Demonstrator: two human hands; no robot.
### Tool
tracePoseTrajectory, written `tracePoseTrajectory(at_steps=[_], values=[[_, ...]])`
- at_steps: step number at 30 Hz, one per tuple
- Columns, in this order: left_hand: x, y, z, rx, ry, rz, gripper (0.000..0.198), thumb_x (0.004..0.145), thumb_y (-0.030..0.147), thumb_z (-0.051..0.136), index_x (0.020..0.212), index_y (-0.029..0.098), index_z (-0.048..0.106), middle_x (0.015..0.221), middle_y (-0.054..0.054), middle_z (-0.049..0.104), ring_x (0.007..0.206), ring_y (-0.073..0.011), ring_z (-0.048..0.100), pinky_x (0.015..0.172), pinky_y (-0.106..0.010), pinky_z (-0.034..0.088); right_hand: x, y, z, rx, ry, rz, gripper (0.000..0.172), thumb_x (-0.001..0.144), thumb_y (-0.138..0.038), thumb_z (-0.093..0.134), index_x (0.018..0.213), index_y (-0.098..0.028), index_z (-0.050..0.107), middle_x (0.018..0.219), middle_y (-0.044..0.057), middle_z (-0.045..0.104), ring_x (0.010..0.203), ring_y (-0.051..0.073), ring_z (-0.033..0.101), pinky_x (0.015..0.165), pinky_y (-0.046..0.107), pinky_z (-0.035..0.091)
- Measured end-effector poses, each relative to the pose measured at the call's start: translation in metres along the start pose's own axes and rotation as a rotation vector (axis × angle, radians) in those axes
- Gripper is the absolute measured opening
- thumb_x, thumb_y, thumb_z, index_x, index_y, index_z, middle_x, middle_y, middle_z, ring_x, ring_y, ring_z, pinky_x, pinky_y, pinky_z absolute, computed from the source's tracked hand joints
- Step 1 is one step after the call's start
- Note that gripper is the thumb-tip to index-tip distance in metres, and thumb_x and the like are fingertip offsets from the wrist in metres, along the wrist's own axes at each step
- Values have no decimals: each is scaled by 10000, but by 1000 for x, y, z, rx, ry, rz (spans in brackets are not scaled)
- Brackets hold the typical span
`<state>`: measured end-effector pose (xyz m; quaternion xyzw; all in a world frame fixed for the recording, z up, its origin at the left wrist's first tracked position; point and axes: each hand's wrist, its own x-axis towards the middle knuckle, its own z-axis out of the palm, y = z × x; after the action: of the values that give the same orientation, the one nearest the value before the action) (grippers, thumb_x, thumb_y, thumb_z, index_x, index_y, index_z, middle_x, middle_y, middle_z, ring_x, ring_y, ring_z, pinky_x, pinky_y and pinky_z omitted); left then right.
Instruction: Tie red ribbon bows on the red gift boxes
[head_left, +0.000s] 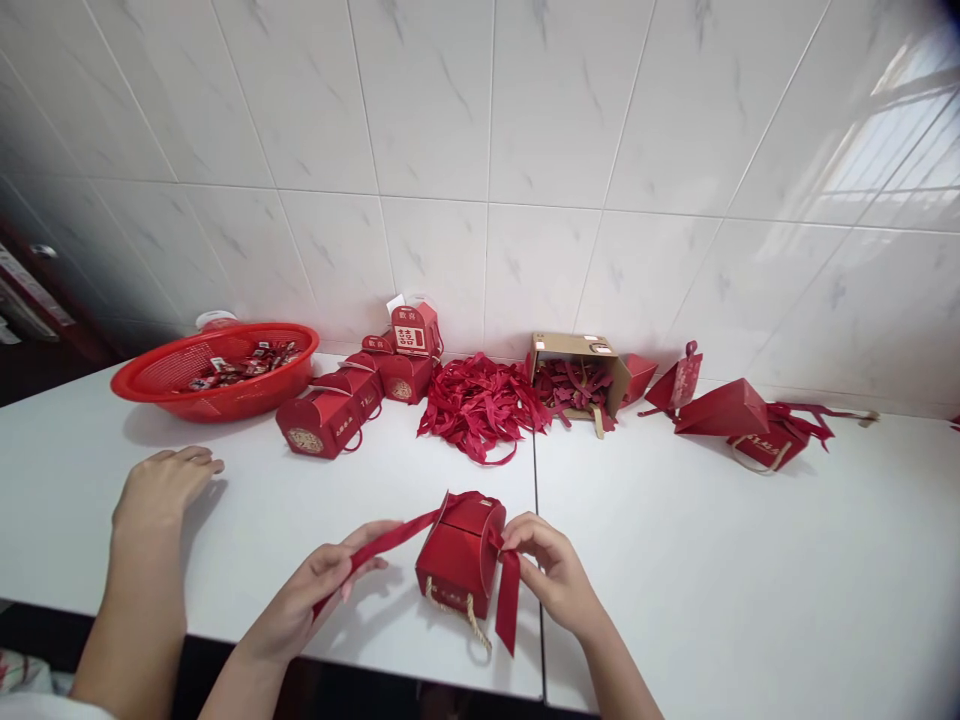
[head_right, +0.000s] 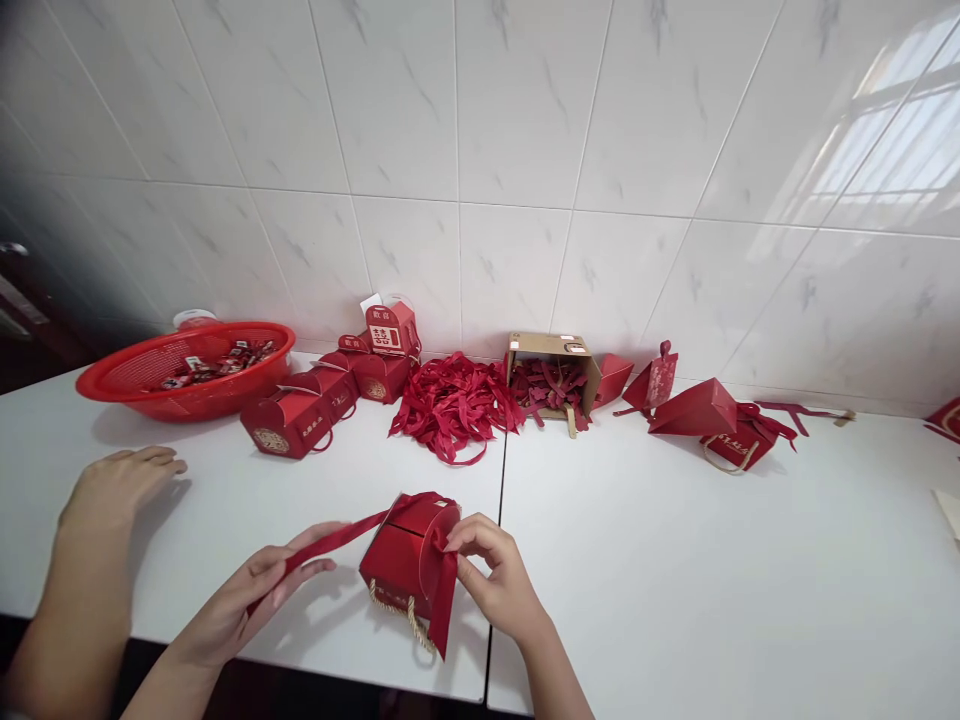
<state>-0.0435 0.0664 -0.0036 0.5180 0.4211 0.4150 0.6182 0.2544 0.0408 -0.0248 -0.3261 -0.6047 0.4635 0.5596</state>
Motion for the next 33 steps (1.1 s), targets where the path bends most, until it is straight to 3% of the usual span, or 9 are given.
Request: tracePoseTrajectory(at_steps=[2, 4, 6, 9, 12, 17, 23, 28, 33], values=[[4, -3, 3, -371, 76, 98, 402, 704, 465, 695, 458, 183, 549, 1223, -64, 642, 1269, -370, 445, 990, -515, 411, -2, 3, 4, 198, 109, 53, 87, 826, -316, 645, 845, -233, 665, 947, 57, 607, 833, 181, 590, 738, 321, 494], [11, -5, 6, -756, 176, 144, 391, 762, 358, 643, 438, 182, 513, 1075, -34, 703, 1198, -329, 531, 972, -504, 434, -4, 6, 4, 422, 291, 101, 114, 775, -344, 702, 818, -242, 673, 992, 43, 610, 817, 168, 590, 697, 301, 497], [18, -4, 7, -1055, 322, 155, 378, 853, 278, 532, 485, 191, 516, 825, -9, 713, 989, -231, 652, 909, -434, 496, -5, 7, 0, 649, 494, 137, 122, 745, -343, 730, 813, -256, 679, 988, 17, 617, 818, 148, 592, 678, 274, 502], [25, -2, 4, -1238, 492, 118, 378, 939, 200, 388, 585, 183, 520, 595, 20, 607, 661, -122, 647, 773, -320, 551, -9, 8, -11, 888, 729, 190, 85, 735, -271, 741, 772, -241, 671, 890, -21, 623, 836, 117, 603, 708, 238, 515], [24, 0, 4, -1239, 472, 65, 335, 957, 205, 357, 704, 164, 573, 618, 5, 599, 612, -114, 621, 716, -306, 564, -12, 8, -17, 975, 828, 245, 87, 726, -219, 743, 755, -216, 661, 849, -30, 630, 850, 107, 616, 752, 238, 530], [19, 12, 9, -1209, 418, 132, 379, 911, 299, 380, 1141, 89, 596, 874, -95, 672, 812, -177, 662, 783, -358, 575, -9, -3, -17, 878, 905, 241, 124, 708, -208, 763, 780, -205, 663, 719, -50, 616, 703, 74, 608, 696, 199, 529], [31, 50, 22, -807, 363, 410, 263, 755, 93, 632, 999, 177, 682, 722, 23, 669, 687, -109, 645, 747, -245, 565, 12, -40, -14, 397, 855, -31, 147, 730, -290, 766, 799, -197, 676, 717, -32, 657, 710, 97, 631, 776, 263, 516], [37, 90, 53, -463, 144, 538, 513, 685, 182, 793, 1165, 258, 625, 715, 34, 700, 693, -104, 649, 765, -221, 534, 37, -72, 0, 229, 712, -102, 181, 758, -326, 739, 876, -200, 683, 779, 3, 688, 743, 135, 638, 776, 322, 506], [43, 110, 86, -303, -47, 470, 140, 752, 274, 752, 837, 191, 678, 695, 6, 709, 692, -125, 659, 754, -253, 513, 59, -92, 25, 279, 520, -57, 176, 778, -352, 716, 755, -186, 661, 674, -15, 645, 671, 114, 605, 720, 285, 505]])
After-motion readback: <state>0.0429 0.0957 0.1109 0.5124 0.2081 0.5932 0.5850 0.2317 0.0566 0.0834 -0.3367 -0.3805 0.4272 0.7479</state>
